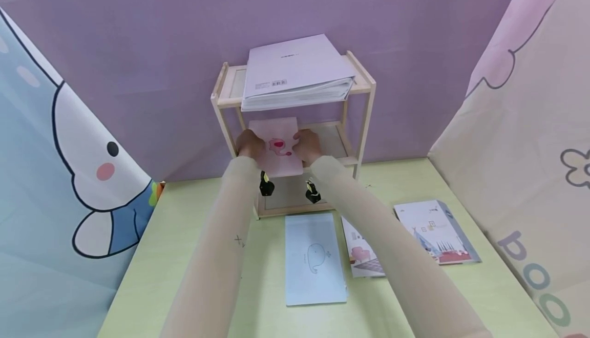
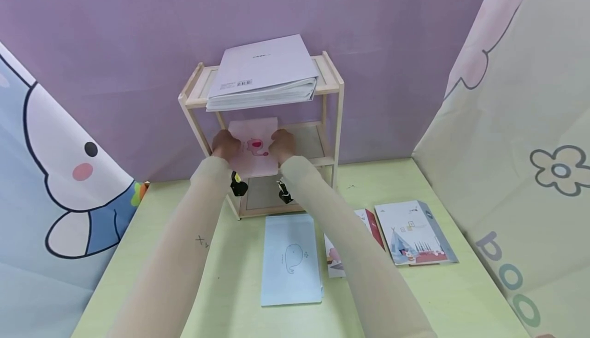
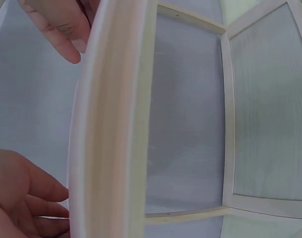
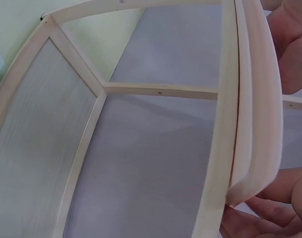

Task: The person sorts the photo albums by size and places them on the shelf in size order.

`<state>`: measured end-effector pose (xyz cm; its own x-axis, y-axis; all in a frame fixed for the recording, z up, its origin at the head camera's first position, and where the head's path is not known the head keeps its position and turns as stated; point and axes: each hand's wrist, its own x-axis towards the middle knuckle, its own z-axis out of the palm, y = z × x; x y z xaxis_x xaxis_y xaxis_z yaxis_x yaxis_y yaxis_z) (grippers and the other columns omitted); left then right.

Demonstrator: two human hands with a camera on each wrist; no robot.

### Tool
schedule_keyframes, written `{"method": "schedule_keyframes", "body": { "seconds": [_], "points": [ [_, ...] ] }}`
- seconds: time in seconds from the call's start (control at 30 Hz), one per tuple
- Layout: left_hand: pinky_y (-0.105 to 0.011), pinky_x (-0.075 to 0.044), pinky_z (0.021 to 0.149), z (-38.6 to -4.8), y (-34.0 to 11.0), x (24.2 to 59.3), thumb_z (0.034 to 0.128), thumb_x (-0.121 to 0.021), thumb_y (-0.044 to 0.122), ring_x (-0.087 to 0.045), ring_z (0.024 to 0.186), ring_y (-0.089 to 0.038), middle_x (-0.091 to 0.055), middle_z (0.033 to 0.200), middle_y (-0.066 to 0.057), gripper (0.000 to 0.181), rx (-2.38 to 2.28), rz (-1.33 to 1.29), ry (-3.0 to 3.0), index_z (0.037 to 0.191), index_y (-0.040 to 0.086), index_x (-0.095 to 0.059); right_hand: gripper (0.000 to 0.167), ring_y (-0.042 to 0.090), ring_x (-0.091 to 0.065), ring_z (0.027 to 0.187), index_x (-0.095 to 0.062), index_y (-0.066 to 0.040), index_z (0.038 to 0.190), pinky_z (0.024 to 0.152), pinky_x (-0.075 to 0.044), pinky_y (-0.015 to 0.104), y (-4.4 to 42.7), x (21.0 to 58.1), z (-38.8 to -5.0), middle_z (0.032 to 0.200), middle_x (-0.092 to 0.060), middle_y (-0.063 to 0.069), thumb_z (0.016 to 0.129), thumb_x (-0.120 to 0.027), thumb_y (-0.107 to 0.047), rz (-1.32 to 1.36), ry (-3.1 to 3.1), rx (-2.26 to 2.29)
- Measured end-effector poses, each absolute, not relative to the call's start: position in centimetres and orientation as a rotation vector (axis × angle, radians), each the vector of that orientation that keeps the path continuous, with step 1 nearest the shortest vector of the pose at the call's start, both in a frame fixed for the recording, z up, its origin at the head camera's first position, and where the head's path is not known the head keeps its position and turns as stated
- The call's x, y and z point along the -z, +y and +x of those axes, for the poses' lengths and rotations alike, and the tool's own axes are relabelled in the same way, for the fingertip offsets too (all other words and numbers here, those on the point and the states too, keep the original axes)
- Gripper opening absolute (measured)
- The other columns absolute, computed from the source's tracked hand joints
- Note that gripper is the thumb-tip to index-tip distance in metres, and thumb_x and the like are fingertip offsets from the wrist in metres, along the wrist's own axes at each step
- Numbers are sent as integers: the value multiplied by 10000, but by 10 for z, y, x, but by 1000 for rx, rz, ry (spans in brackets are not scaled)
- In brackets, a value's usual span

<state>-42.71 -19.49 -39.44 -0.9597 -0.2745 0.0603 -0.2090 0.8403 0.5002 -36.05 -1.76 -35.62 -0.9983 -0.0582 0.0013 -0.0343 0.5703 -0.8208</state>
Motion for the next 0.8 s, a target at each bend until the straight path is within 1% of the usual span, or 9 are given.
{"method": "schedule_keyframes", "body": {
  "seconds": [0.07, 0.17, 0.2, 0.3, 0.4, 0.5, 0.6, 0.7, 0.8],
  "points": [
    [-425, -517, 811, -397, -183, 367, 833, -484, 53, -620, 851, -321, -663, 1013, -225, 269, 802, 392, -2933, 1000, -90, -640, 352, 286, -557, 1073, -536, 31, 1236, 854, -523, 386, -18, 357, -360, 1258, -529, 176, 884, -534, 33, -62, 2724, 1462],
    [-417, -512, 836, -364, -170, 341, 831, -466, 36, -628, 883, -333, -662, 1025, -242, 295, 760, 345, -2940, 1017, -117, -636, 344, 289, -560, 1072, -520, 32, 1245, 865, -516, 380, -18, 357, -360, 1236, -542, 177, 901, -530, 11, -69, 2728, 1418],
    [-405, -517, 828, -359, -167, 337, 823, -474, 33, -631, 874, -327, -665, 1018, -239, 295, 758, 327, -2940, 1018, -117, -636, 342, 289, -564, 1072, -517, 29, 1249, 872, -513, 380, -18, 357, -360, 1228, -552, 178, 909, -532, -4, -83, 2744, 1376],
    [-397, -520, 829, -353, -166, 332, 816, -476, 45, -633, 883, -329, -666, 1023, -235, 313, 721, 293, -2959, 1037, -113, -631, 349, 280, -562, 1097, -507, 32, 1264, 916, -488, 362, -17, 357, -361, 1245, -561, 172, 925, -530, -47, -156, 2814, 1221],
    [-399, -525, 793, -356, -168, 333, 807, -491, 58, -622, 837, -323, -665, 996, -236, 307, 731, 263, -2993, 1025, -110, -629, 379, 278, -556, 1127, -485, 38, 1297, 933, -481, 362, -14, 359, -363, 1285, -544, 177, 940, -521, -82, -239, 2831, 1114],
    [-420, -515, 790, -354, -168, 331, 813, -490, 61, -601, 817, -324, -661, 990, -246, 298, 741, 246, -3021, 1011, -110, -631, 393, 275, -550, 1118, -495, 49, 1297, 939, -474, 367, -9, 361, -366, 1295, -534, 185, 936, -528, -102, -329, 2840, 1057],
    [-422, -515, 803, -353, -168, 332, 820, -505, 72, -590, 807, -311, -665, 989, -238, 292, 792, 231, -2999, 1016, -97, -639, 409, 289, -523, 1144, -516, 56, 1287, 966, -452, 385, -3, 362, -367, 1308, -517, 189, 911, -563, -99, -386, 2833, 1071],
    [-428, -508, 848, -351, -167, 334, 837, -526, 85, -594, 863, -316, -655, 1047, -230, 314, 938, 221, -2937, 1083, -86, -620, 419, 300, -505, 1178, -534, 48, 1280, 985, -437, 394, 2, 358, -364, 1331, -509, 187, 890, -593, -92, -420, 2839, 1072],
    [-435, -476, 927, -346, -165, 335, 865, -543, 93, -582, 1019, -336, -597, 1202, -226, 397, 1151, 209, -2858, 1226, -71, -550, 400, 291, -524, 1153, -556, 34, 1265, 966, -450, 390, 6, 354, -360, 1317, -531, 180, 886, -604, -85, -443, 2825, 1093]
  ]
}}
